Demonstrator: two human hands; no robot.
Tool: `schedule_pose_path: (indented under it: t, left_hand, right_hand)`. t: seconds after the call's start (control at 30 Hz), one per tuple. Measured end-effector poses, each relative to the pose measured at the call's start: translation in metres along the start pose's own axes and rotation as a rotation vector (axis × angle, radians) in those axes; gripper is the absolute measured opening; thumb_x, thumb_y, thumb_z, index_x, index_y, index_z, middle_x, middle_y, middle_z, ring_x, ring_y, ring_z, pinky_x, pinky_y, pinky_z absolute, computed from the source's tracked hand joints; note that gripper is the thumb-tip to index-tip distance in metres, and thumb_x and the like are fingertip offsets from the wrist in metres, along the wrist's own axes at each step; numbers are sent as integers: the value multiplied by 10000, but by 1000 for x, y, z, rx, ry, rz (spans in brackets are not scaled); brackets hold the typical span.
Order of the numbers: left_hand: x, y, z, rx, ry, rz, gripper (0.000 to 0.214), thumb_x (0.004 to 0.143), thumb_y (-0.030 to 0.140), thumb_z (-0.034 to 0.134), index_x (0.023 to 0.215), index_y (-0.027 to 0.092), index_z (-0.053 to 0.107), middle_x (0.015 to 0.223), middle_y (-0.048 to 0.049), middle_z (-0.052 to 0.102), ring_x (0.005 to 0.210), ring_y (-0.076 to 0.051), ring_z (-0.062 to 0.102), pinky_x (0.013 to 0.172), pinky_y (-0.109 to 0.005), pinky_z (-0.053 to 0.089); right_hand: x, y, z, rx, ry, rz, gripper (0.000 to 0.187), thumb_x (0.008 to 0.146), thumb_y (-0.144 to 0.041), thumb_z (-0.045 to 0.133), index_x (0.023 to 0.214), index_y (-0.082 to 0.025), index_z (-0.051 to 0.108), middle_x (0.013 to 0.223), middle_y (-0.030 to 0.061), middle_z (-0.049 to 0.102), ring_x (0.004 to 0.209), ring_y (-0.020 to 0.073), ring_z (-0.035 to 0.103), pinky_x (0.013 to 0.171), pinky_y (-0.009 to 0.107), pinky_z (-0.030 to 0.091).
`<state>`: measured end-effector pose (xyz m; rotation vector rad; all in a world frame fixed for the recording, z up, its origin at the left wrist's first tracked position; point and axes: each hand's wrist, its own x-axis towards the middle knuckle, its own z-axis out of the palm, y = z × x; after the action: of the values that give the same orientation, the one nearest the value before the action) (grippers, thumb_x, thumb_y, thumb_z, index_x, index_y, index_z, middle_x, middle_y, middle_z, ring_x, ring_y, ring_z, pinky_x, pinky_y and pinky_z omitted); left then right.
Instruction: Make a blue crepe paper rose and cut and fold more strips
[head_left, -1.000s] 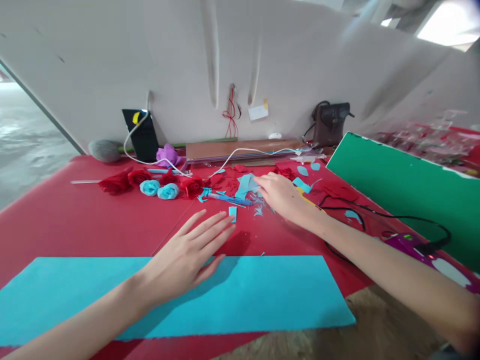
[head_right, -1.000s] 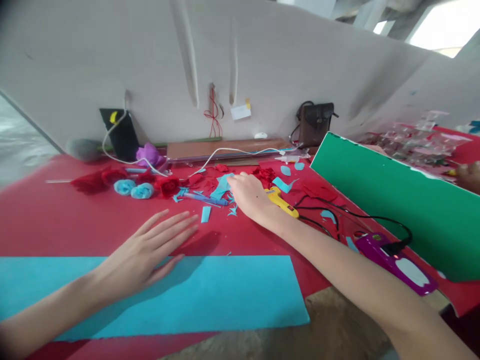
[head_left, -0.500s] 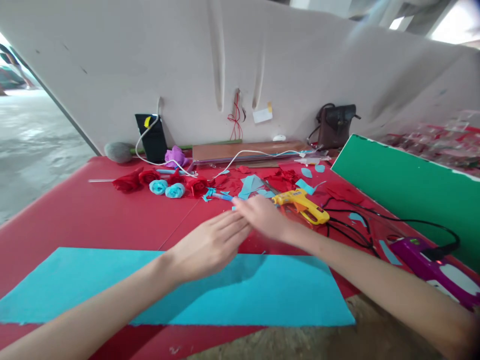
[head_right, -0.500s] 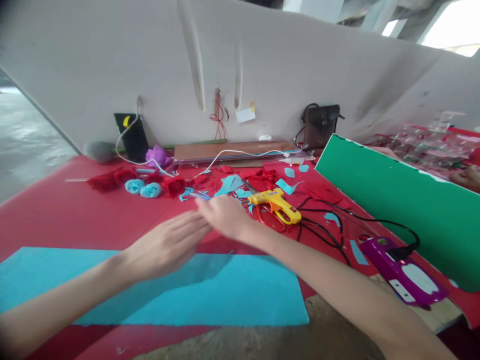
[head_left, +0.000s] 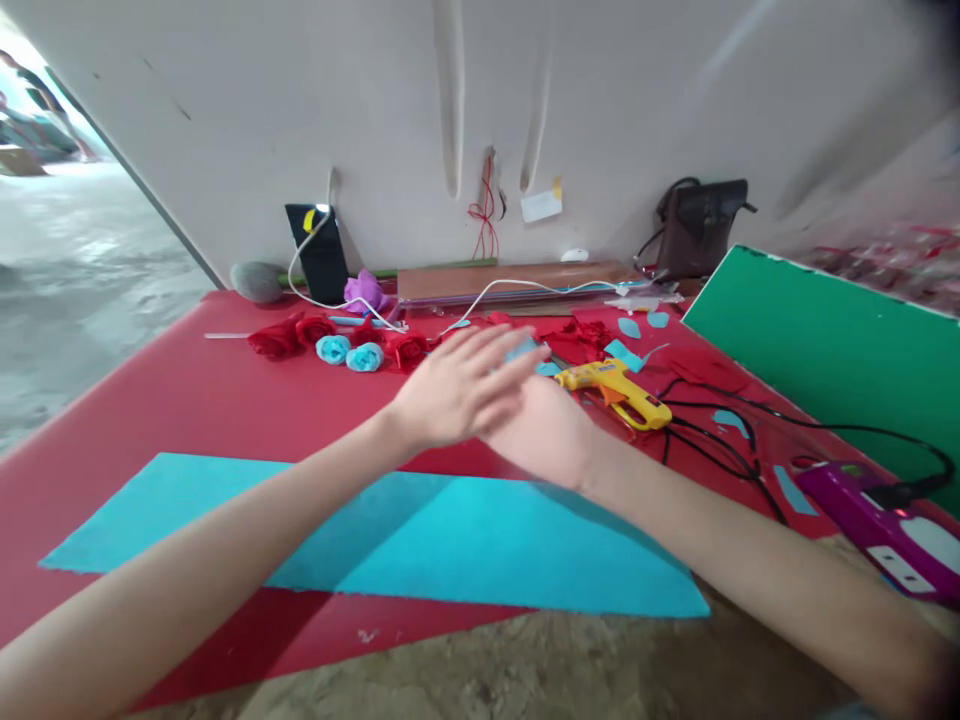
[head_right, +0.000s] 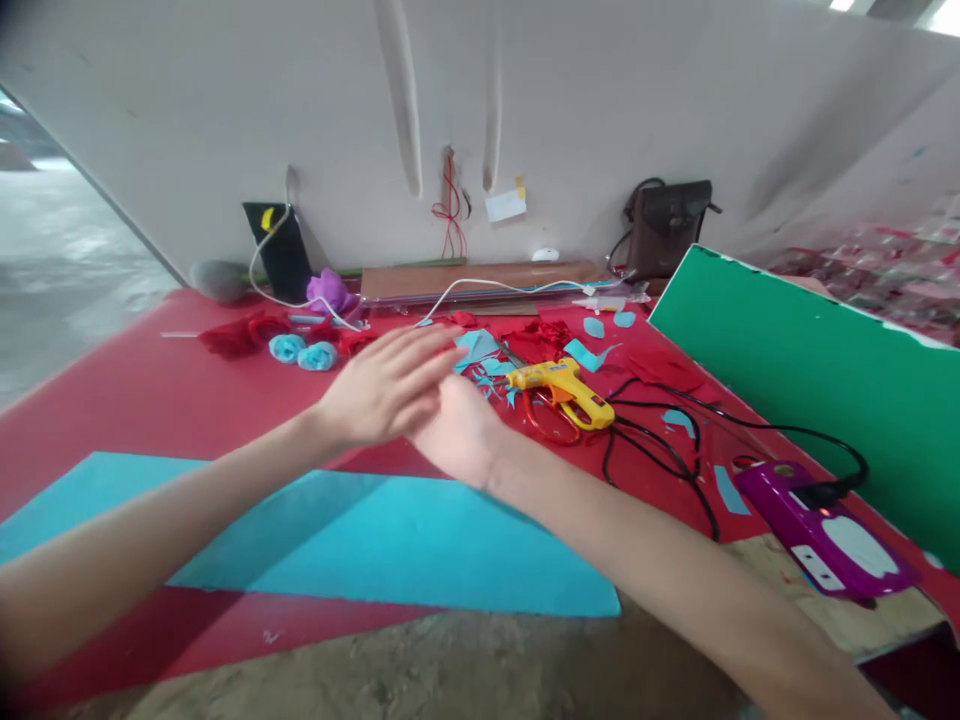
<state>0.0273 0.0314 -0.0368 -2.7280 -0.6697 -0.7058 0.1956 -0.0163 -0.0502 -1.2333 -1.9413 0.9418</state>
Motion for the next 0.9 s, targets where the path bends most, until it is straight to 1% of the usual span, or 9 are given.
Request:
schedule_pose_path:
  t: [0.07,0.13,0.2,0.23,0.3,0.37,0.43,0.6,0.9]
  left_hand:
    - [-11,-18,5,-21,-146,-388,436,950,292,228,1145,84,558,944,-134,675,937,-245,622,857,-430,458]
    - [-28,-27,2,-50,-228,-445,439,946,269,248,916,86,645,724,-96,677,732,-219,650,717,-369,504]
    - [-48,-22,-6,-111,-275,-408,306,925,222,326,988,134,612,807,-51,684,718,-165,647,647,-268,504]
    - [-58,-15,-12,-137,-249,-390,268,909,208,370,1071,141,572,912,-60,677,791,-168,645,660,-259,500]
    - [-76,3,-23,-193,-260,-321,218,892,209,417,1028,168,582,967,-56,651,839,-166,627,690,-256,489]
    - [-90,22,-33,-345,-370,-200,176,890,227,450,967,194,604,937,-34,640,823,-139,618,724,-232,477]
    - [-100,39,-39,-410,-433,-148,146,877,266,491,937,201,607,930,-31,630,815,-139,611,728,-234,475]
    - [-108,60,-38,-295,-394,-177,181,855,332,522,936,182,583,941,-54,607,828,-179,587,720,-299,477]
    - [-110,68,-36,-224,-335,-197,253,832,398,530,924,171,591,951,-65,614,850,-191,580,730,-308,484]
  right_hand:
    - [-8,-3,-1,-19,-21,-4,199,769,-353,573,825,-171,633,669,33,651,644,147,618,624,279,509]
    - [-20,-5,-3,-49,-62,-14,160,774,-287,567,869,-179,638,765,42,677,716,153,634,681,292,517]
    - [-36,-3,-3,-99,-109,-37,154,772,-213,560,903,-187,637,870,45,685,789,151,638,744,298,516]
    - [-46,0,-2,-128,-127,-52,166,763,-177,565,914,-187,634,921,47,682,825,149,635,777,297,511]
    - [-65,6,0,-264,-144,-146,184,748,-193,605,929,-192,633,978,51,667,907,164,614,829,310,497]
    - [-81,12,3,-398,-146,-229,204,742,-243,631,939,-192,633,1024,64,651,963,186,594,847,324,495]
    - [-93,16,7,-503,-112,-300,219,749,-264,623,955,-189,633,1062,75,641,1000,203,582,864,338,495]
    - [-103,17,12,-646,-76,-372,309,750,-303,614,1024,-160,620,1121,94,621,1054,223,563,895,357,496]
    - [-107,19,6,-695,-137,-425,360,839,-362,515,1118,-146,587,1200,91,585,1138,204,517,951,338,468]
